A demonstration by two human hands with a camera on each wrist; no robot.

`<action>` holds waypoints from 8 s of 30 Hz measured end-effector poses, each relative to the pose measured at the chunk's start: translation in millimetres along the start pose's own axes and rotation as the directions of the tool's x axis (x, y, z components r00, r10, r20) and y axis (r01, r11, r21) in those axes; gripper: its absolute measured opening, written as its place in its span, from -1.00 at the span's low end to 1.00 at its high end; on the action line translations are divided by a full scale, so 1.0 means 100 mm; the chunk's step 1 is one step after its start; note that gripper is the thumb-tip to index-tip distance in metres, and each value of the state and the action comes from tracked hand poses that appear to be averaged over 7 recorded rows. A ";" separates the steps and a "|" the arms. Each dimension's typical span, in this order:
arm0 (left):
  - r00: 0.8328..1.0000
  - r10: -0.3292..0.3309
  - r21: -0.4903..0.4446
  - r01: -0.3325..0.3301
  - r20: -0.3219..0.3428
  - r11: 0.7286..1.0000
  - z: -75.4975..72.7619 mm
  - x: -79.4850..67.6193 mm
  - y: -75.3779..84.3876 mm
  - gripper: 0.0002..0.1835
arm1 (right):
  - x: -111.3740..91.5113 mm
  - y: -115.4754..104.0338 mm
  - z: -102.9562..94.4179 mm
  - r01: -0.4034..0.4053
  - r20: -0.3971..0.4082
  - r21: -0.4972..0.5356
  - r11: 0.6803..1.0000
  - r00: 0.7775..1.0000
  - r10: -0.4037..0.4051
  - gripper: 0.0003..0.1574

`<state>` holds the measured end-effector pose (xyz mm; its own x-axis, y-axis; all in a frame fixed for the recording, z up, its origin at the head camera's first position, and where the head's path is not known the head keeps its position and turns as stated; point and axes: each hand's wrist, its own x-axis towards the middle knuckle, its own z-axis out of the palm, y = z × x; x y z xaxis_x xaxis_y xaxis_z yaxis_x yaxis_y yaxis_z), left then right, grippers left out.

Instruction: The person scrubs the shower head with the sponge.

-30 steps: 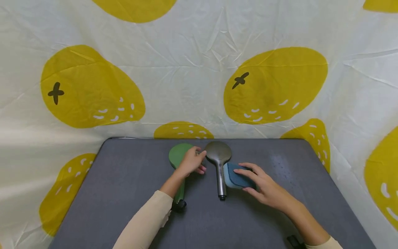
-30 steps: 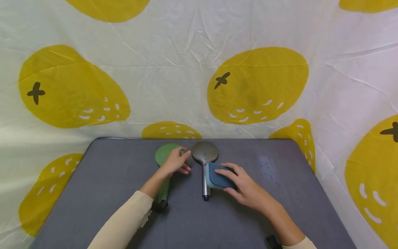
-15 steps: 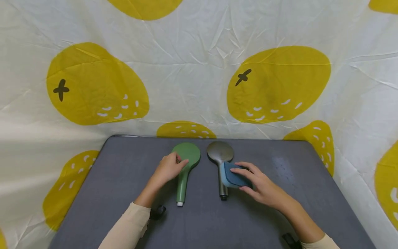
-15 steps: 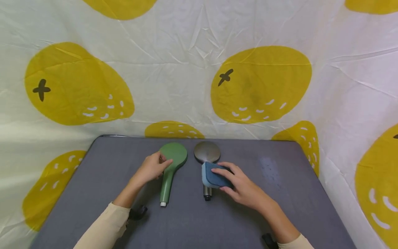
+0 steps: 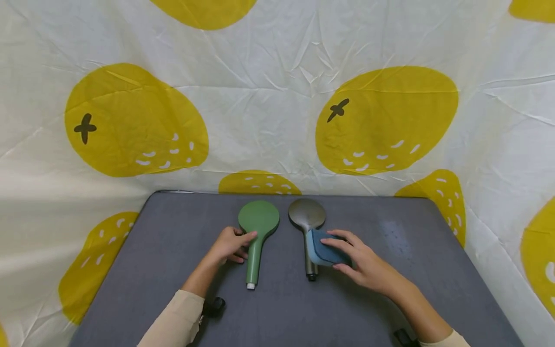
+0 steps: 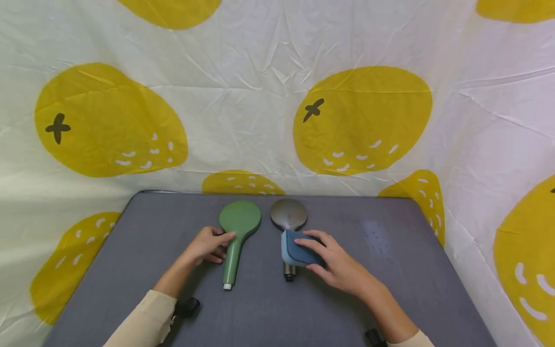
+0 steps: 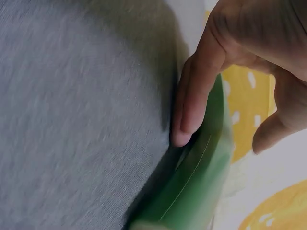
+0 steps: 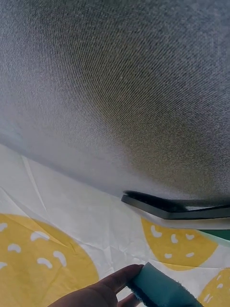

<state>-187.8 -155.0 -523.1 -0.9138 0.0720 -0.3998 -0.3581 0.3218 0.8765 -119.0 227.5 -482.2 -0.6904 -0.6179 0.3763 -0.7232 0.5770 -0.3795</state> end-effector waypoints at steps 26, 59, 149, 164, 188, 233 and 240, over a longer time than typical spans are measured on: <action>0.998 -0.059 -0.297 0.061 0.015 0.953 0.21 0.02 0.03 -0.48 | -0.04 0.04 0.08 0.018 0.015 0.012 1.000 1.000 -0.019 -0.13; 0.933 0.358 -0.406 -0.319 0.022 0.856 0.32 -0.26 0.54 -0.43 | 0.42 -0.15 -0.04 0.020 -0.164 -0.058 0.998 0.986 -0.029 -0.03; 0.696 0.707 -0.281 -0.659 0.126 0.698 0.64 -0.49 0.68 -0.19 | 0.98 -0.75 -0.22 0.123 -0.146 -0.505 0.854 0.963 -0.225 -0.13; 0.734 0.654 -0.237 -0.613 0.182 0.754 0.69 -0.57 0.62 -0.22 | 1.31 -0.46 -0.70 -0.015 -0.269 -0.342 0.940 0.960 -0.083 -0.26; 0.684 0.710 -0.373 -0.622 0.168 0.688 0.59 -0.59 0.64 -0.28 | 1.01 -0.54 -0.36 0.033 -0.288 -0.330 0.943 0.948 -0.134 -0.13; 0.734 0.663 -0.558 -0.492 0.146 0.668 0.60 -0.57 0.62 -0.30 | 1.02 -0.37 -0.40 -0.041 -0.459 -0.057 0.998 0.888 0.010 -0.11; 0.776 0.623 -0.511 -0.498 0.098 0.701 0.69 -0.58 0.63 -0.23 | 0.97 -0.54 -0.19 0.069 -0.437 -0.160 0.985 0.889 -0.133 -0.32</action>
<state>-143.8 -74.0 -462.9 -0.9133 0.3493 0.2094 0.1056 -0.2932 0.9502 -147.2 146.8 -409.1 -0.5252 -0.3927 0.7550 -0.7623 0.6114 -0.2123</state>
